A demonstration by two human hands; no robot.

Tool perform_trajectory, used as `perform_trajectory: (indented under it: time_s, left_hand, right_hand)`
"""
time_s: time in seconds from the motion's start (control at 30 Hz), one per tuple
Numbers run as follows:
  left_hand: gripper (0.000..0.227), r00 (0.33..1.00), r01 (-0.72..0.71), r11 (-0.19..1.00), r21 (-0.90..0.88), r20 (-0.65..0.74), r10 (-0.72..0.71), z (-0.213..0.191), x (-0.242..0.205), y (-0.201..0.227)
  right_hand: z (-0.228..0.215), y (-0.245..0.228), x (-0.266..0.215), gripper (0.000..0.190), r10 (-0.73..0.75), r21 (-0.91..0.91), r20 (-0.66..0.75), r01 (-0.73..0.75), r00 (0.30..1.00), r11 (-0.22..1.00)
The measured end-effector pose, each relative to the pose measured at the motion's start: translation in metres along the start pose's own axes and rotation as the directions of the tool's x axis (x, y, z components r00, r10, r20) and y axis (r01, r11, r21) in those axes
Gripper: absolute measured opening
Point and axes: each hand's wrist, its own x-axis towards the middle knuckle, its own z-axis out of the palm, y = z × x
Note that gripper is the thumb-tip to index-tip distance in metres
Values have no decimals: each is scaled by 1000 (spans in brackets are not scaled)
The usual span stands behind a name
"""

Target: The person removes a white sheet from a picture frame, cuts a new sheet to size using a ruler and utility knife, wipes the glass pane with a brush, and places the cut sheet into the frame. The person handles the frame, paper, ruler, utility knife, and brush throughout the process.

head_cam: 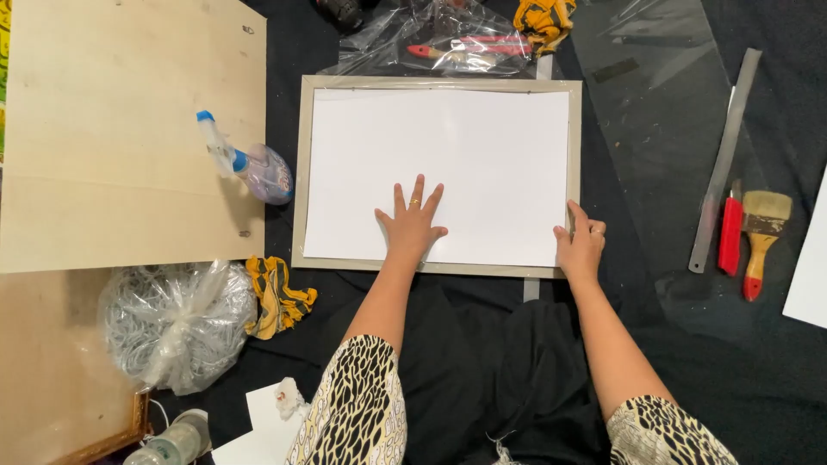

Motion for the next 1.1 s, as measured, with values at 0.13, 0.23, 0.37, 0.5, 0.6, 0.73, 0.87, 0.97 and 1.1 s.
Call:
perform_trajectory:
  time_s: [0.13,0.23,0.37,0.5,0.6,0.73,0.87,0.97,1.1]
  left_hand:
    - [83,1000,-3,1000,1,-7,3,4,4,-3]
    - [84,1000,0,1000,-13,30,1,5,5,-7]
    - [80,1000,-1,999,-36,10,2,9,9,-11]
    - [79,1000,-2,999,-49,5,2,16,15,-17]
    - [79,999,31,959,-282,-22,-38,7,20,-41]
    - [70,938,227,881,-415,-149,-312,5,23,-127]
    - [64,606,623,597,-506,-170,-777,74,31,-246]
    - [73,611,659,547,-516,-56,-789,81,23,-255]
    - [85,654,658,567,-496,5,-756,77,21,-235]
  right_hand:
    - [-2,7,4,52,-2,53,31,1,1000,999]
    - [-5,6,0,63,30,25,87,-32,996,999]
    - [-11,-19,-15,75,59,-69,116,-52,991,996]
    - [-13,-23,-17,79,67,-74,125,-58,990,996]
    - [-15,-27,-18,78,73,-34,131,-69,989,997]
    - [-19,-25,-13,75,90,30,127,-94,988,995]
    - [-17,-11,-2,71,179,234,105,-200,978,952]
    - [-12,-2,12,69,198,276,93,-216,976,937]
    - [-11,-1,17,61,195,303,55,-203,979,931]
